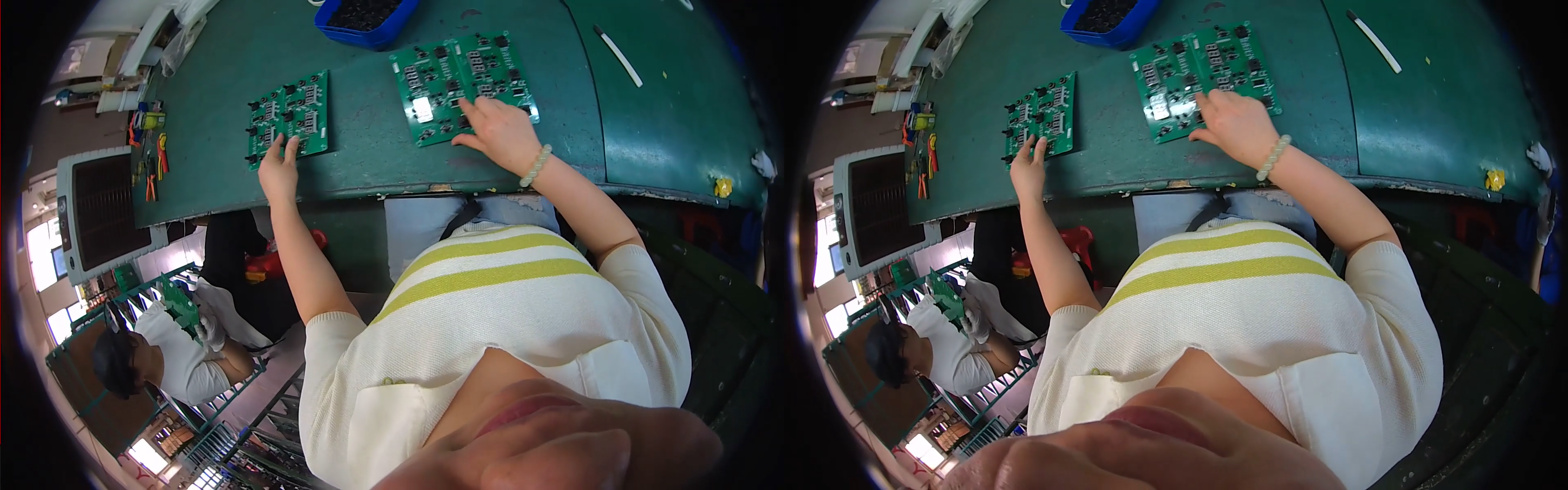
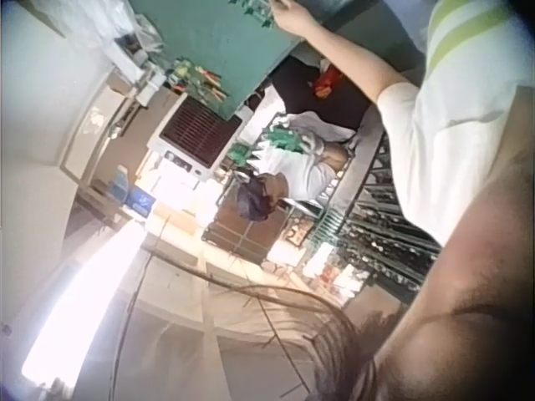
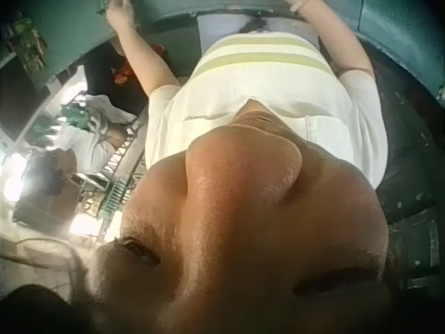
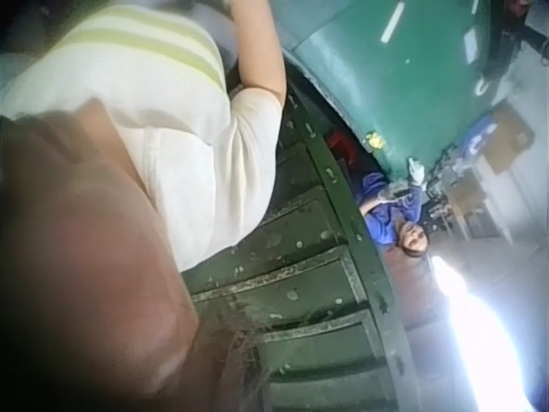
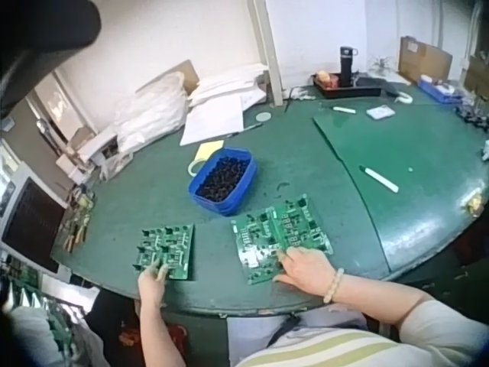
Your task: The person inserts small electronic components into green printed circuit boards by hand, then organizes the assembled circuit boards on a storage rack.
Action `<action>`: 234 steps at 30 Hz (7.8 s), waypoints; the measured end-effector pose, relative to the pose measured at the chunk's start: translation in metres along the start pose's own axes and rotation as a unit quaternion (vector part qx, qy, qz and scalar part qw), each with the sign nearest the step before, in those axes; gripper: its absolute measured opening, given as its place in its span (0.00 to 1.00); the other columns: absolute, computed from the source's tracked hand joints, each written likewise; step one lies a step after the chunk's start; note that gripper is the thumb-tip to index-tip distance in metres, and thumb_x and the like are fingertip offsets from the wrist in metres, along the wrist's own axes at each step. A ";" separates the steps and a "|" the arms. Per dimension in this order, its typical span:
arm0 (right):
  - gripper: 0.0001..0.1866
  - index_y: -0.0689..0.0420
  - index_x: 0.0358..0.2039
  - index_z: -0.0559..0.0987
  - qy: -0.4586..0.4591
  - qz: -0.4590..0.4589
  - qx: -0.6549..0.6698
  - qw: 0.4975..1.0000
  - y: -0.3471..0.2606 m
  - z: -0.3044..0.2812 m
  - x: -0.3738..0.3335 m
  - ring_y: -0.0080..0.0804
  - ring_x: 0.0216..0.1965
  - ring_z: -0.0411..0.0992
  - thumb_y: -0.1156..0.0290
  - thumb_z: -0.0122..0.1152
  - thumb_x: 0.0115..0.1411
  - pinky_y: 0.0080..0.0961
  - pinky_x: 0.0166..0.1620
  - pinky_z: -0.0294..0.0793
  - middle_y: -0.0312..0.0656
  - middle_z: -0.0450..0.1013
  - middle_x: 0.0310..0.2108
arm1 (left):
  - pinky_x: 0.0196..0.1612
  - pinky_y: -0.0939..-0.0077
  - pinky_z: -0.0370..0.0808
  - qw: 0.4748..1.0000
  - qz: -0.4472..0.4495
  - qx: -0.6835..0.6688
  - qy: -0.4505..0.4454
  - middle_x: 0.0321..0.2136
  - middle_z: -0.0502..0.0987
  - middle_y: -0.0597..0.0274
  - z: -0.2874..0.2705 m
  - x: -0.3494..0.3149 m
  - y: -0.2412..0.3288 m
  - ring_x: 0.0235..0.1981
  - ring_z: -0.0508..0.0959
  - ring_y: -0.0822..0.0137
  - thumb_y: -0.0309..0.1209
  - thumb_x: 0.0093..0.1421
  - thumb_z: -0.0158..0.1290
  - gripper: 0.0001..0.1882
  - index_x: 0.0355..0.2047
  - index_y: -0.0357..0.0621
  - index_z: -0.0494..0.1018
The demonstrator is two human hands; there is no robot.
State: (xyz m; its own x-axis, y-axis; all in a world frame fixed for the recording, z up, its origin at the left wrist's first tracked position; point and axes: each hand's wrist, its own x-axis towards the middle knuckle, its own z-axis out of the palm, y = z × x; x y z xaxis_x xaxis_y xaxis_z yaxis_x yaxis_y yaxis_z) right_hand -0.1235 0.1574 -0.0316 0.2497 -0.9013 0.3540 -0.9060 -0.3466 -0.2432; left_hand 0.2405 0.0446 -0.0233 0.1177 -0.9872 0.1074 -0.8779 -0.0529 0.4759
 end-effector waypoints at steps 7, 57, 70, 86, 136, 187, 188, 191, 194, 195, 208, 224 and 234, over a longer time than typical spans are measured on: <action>0.17 0.57 0.37 0.75 0.048 0.133 -0.075 0.987 0.064 -0.001 0.014 0.40 0.30 0.71 0.58 0.58 0.52 0.32 0.29 0.72 0.43 0.68 0.28 | 0.33 0.67 0.72 0.996 0.055 0.033 -0.058 0.24 0.76 0.47 0.011 -0.040 0.067 0.27 0.77 0.53 0.50 0.50 0.56 0.27 0.42 0.41 0.74; 0.07 0.56 0.30 0.80 0.020 0.198 0.163 0.966 0.082 -0.006 0.013 0.34 0.26 0.69 0.70 0.59 0.50 0.28 0.30 0.69 0.40 0.68 0.23 | 0.19 0.82 0.63 0.892 -0.018 -0.413 -0.183 0.18 0.73 0.64 0.079 -0.029 0.135 0.16 0.67 0.77 0.32 0.52 0.58 0.11 0.26 0.35 0.74; 0.06 0.55 0.28 0.80 -0.090 0.122 0.024 0.988 0.088 -0.008 0.025 0.39 0.37 0.71 0.71 0.55 0.51 0.34 0.40 0.72 0.41 0.70 0.31 | 0.25 0.70 0.70 0.964 0.199 -0.088 -0.150 0.17 0.74 0.54 0.068 -0.019 0.168 0.18 0.74 0.60 0.35 0.47 0.59 0.12 0.23 0.37 0.77; 0.09 0.58 0.31 0.79 -0.064 0.131 0.101 0.984 0.088 -0.010 0.017 0.40 0.36 0.71 0.69 0.54 0.53 0.34 0.41 0.71 0.43 0.71 0.31 | 0.21 0.73 0.65 0.950 0.200 -0.139 -0.194 0.13 0.71 0.57 0.076 -0.013 0.154 0.14 0.68 0.67 0.33 0.49 0.58 0.10 0.26 0.38 0.78; 0.09 0.55 0.21 0.79 0.070 0.224 0.200 0.951 0.053 -0.001 0.030 0.39 0.29 0.71 0.65 0.67 0.40 0.34 0.34 0.70 0.40 0.71 0.26 | 0.22 0.75 0.67 0.970 0.151 -0.122 -0.147 0.13 0.71 0.64 0.074 -0.020 0.201 0.16 0.70 0.70 0.32 0.42 0.64 0.11 0.24 0.40 0.76; 0.08 0.57 0.16 0.77 -0.079 0.237 0.095 0.964 0.043 -0.018 0.038 0.48 0.24 0.72 0.66 0.57 0.37 0.42 0.28 0.71 0.50 0.71 0.19 | 0.32 0.61 0.71 0.901 0.365 0.075 -0.223 0.22 0.74 0.47 0.083 0.003 0.212 0.27 0.75 0.49 0.32 0.41 0.55 0.09 0.21 0.39 0.76; 0.07 0.56 0.17 0.77 -0.068 0.223 0.104 0.967 0.044 -0.014 0.039 0.47 0.24 0.72 0.66 0.57 0.39 0.41 0.28 0.71 0.48 0.71 0.19 | 0.32 0.60 0.71 0.903 0.361 0.051 -0.226 0.22 0.75 0.47 0.081 0.002 0.212 0.27 0.75 0.49 0.31 0.41 0.55 0.08 0.21 0.39 0.76; 0.06 0.55 0.19 0.79 -0.049 0.225 0.153 0.961 0.046 -0.010 0.036 0.44 0.27 0.73 0.68 0.58 0.41 0.38 0.31 0.73 0.45 0.73 0.21 | 0.32 0.66 0.73 0.901 0.380 0.045 -0.206 0.22 0.76 0.51 0.086 0.007 0.198 0.26 0.76 0.53 0.32 0.41 0.56 0.09 0.24 0.42 0.77; 0.06 0.56 0.20 0.78 -0.019 0.200 0.188 0.961 0.058 0.003 0.034 0.39 0.26 0.73 0.67 0.60 0.43 0.34 0.31 0.72 0.41 0.74 0.21 | 0.27 0.69 0.71 0.913 0.353 0.013 -0.204 0.18 0.75 0.54 0.088 0.010 0.195 0.20 0.75 0.58 0.32 0.42 0.57 0.09 0.25 0.42 0.78; 0.06 0.56 0.21 0.78 -0.014 0.198 0.199 0.960 0.058 0.001 0.035 0.38 0.25 0.73 0.67 0.61 0.43 0.33 0.30 0.72 0.41 0.74 0.20 | 0.25 0.71 0.70 0.920 0.321 -0.004 -0.223 0.16 0.73 0.57 0.086 0.011 0.196 0.18 0.73 0.63 0.31 0.43 0.58 0.09 0.25 0.42 0.78; 0.07 0.60 0.24 0.77 -0.012 0.204 0.342 0.917 0.065 0.012 0.027 0.17 0.14 0.58 0.70 0.62 0.46 0.19 0.19 0.57 0.33 0.66 0.13 | 0.24 0.73 0.69 0.918 0.305 0.025 -0.254 0.15 0.72 0.60 0.084 0.006 0.202 0.18 0.71 0.67 0.32 0.44 0.58 0.10 0.28 0.42 0.79; 0.08 0.58 0.28 0.78 0.063 0.209 0.388 0.895 0.069 0.014 0.026 0.23 0.18 0.66 0.68 0.60 0.49 0.21 0.23 0.65 0.33 0.69 0.16 | 0.31 0.64 0.72 0.913 0.334 0.095 -0.214 0.21 0.75 0.50 0.095 -0.004 0.209 0.24 0.76 0.53 0.34 0.47 0.57 0.10 0.24 0.39 0.77; 0.14 0.68 0.46 0.65 0.217 0.300 0.846 0.384 0.104 0.014 0.031 0.26 0.32 0.64 0.80 0.45 0.59 0.19 0.39 0.69 0.45 0.65 0.36 | 0.30 0.64 0.73 0.913 0.340 -0.032 -0.225 0.22 0.75 0.50 0.085 -0.008 0.190 0.26 0.76 0.54 0.33 0.48 0.56 0.09 0.27 0.41 0.78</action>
State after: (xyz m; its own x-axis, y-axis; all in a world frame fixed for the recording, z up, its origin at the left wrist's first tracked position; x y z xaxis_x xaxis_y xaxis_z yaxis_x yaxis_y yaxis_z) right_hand -0.2050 0.0900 -0.0586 -0.2437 -0.9498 -0.1961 0.8545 -0.1147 -0.5067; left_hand 0.0336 0.0298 -0.0076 -0.6591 -0.7512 0.0351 -0.6464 0.5898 0.4840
